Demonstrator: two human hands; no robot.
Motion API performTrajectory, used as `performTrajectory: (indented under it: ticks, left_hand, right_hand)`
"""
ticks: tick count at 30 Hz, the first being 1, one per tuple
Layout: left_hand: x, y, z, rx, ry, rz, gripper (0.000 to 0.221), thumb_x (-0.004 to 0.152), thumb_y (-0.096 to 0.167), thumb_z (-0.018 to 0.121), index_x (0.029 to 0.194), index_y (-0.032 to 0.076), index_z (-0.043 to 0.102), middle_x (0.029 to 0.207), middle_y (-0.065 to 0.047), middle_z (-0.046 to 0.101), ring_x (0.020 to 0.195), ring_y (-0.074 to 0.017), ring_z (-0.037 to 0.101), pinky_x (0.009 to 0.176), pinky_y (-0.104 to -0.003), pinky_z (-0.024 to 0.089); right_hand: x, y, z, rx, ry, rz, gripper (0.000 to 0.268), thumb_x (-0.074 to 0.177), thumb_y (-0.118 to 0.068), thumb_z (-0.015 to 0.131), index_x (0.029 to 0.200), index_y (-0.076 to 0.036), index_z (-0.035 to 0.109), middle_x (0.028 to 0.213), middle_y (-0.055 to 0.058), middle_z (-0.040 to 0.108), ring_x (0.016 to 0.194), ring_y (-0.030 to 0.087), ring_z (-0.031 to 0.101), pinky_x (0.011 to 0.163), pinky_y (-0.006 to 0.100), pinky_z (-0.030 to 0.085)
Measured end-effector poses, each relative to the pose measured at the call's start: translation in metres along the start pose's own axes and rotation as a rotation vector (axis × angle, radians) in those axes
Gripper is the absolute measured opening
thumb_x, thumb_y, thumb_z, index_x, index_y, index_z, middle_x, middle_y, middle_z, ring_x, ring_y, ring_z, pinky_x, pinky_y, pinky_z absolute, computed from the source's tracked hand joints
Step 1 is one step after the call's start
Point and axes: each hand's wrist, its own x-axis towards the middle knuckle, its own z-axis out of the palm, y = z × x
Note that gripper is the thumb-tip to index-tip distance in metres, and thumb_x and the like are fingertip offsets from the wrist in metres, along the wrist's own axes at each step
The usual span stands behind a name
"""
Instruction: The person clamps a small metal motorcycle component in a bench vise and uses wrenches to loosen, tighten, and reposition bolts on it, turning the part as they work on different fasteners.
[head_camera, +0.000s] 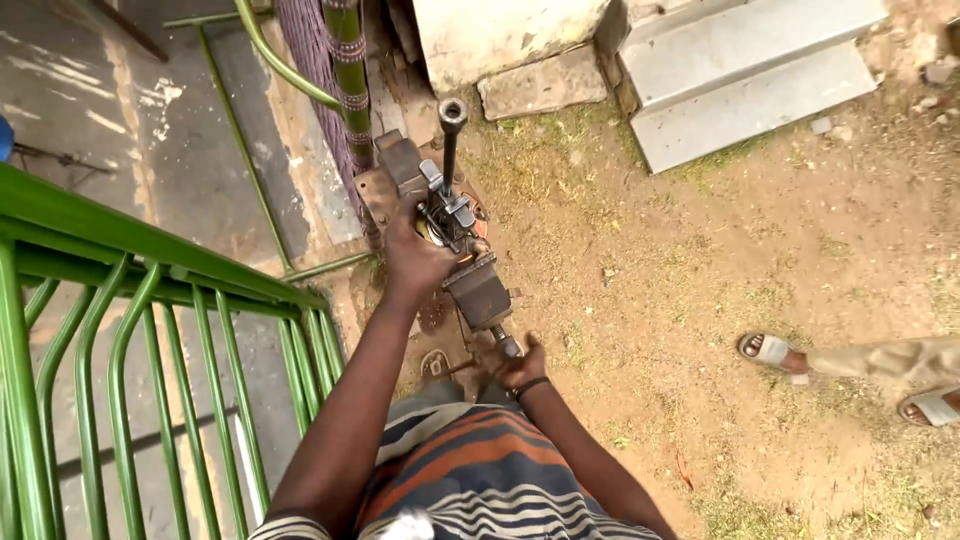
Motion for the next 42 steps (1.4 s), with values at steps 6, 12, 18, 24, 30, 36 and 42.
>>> performTrajectory:
  ticks: [6, 12, 18, 24, 30, 36, 42]
  left_hand:
    - [0.009, 0.02, -0.006, -0.001, -0.065, 0.026, 0.074, 0.062, 0.002, 0.093, 0.125, 0.006, 0.055, 0.12, -0.01, 0.063, 0.112, -0.0208, 0.064, 0.102, -0.037, 0.052]
    - [0.001, 0.029, -0.001, -0.036, -0.029, -0.073, 0.065, 0.065, 0.003, 0.085, 0.124, 0.01, 0.057, 0.116, -0.004, 0.067, 0.109, -0.0188, 0.069, 0.097, -0.034, 0.058]
    - [0.005, 0.021, 0.015, 0.12, 0.104, 0.043, 0.071, 0.063, 0.007, 0.096, 0.123, 0.005, 0.057, 0.113, -0.009, 0.067, 0.108, -0.0227, 0.068, 0.099, -0.035, 0.054]
    - [-0.007, 0.01, 0.017, 0.074, 0.112, -0.045, 0.071, 0.064, 0.014, 0.093, 0.126, 0.007, 0.058, 0.12, -0.008, 0.068, 0.109, -0.0198, 0.07, 0.1, -0.032, 0.058]
    - [-0.009, 0.007, 0.012, 0.159, 0.105, -0.077, 0.08, 0.063, 0.022, 0.097, 0.128, 0.002, 0.055, 0.117, -0.009, 0.068, 0.107, -0.0193, 0.069, 0.1, -0.033, 0.056]
    - [-0.009, -0.003, 0.009, 0.187, 0.126, -0.025, 0.082, 0.064, 0.025, 0.097, 0.13, 0.001, 0.057, 0.118, -0.011, 0.068, 0.108, -0.0213, 0.07, 0.099, -0.034, 0.056]
    - [-0.001, 0.003, 0.008, 0.232, 0.154, 0.047, 0.083, 0.062, 0.023, 0.099, 0.129, 0.0, 0.056, 0.118, -0.013, 0.066, 0.107, -0.0241, 0.068, 0.098, -0.037, 0.055]
  right_hand:
    - [-0.13, -0.043, 0.069, 0.143, -0.606, -0.468, 0.088, 0.092, -0.075, 0.038, 0.131, 0.004, 0.05, 0.113, 0.02, 0.07, 0.099, 0.03, 0.07, 0.093, 0.044, 0.055]
    - [-0.248, 0.048, 0.121, -1.117, -0.562, -0.715, 0.068, 0.108, -0.058, 0.04, 0.128, 0.002, 0.065, 0.132, 0.019, 0.07, 0.122, 0.033, 0.066, 0.111, 0.049, 0.05]
    - [-0.184, 0.062, 0.145, -1.585, -0.701, -0.259, 0.063, 0.109, -0.051, 0.04, 0.149, -0.004, 0.053, 0.142, 0.013, 0.061, 0.118, 0.022, 0.051, 0.104, 0.034, 0.04]
    - [0.134, 0.039, -0.123, -1.751, -0.411, -0.506, 0.059, 0.096, -0.025, 0.043, 0.142, 0.007, 0.023, 0.133, 0.023, 0.037, 0.115, 0.026, 0.04, 0.095, 0.034, 0.034]
    - [-0.015, 0.003, -0.038, -1.024, -0.026, -0.622, 0.092, 0.084, -0.004, 0.067, 0.161, -0.012, 0.017, 0.162, 0.01, 0.028, 0.133, 0.025, 0.043, 0.103, 0.042, 0.047]
    - [-0.125, -0.032, 0.026, 0.116, -0.328, -0.309, 0.074, 0.091, -0.044, 0.057, 0.145, 0.004, 0.041, 0.147, 0.02, 0.052, 0.124, 0.033, 0.055, 0.104, 0.046, 0.045]
    - [-0.191, -0.021, 0.089, -0.036, -0.186, -0.57, 0.063, 0.101, -0.054, 0.04, 0.133, -0.003, 0.058, 0.138, 0.011, 0.062, 0.116, 0.022, 0.058, 0.094, 0.038, 0.044]
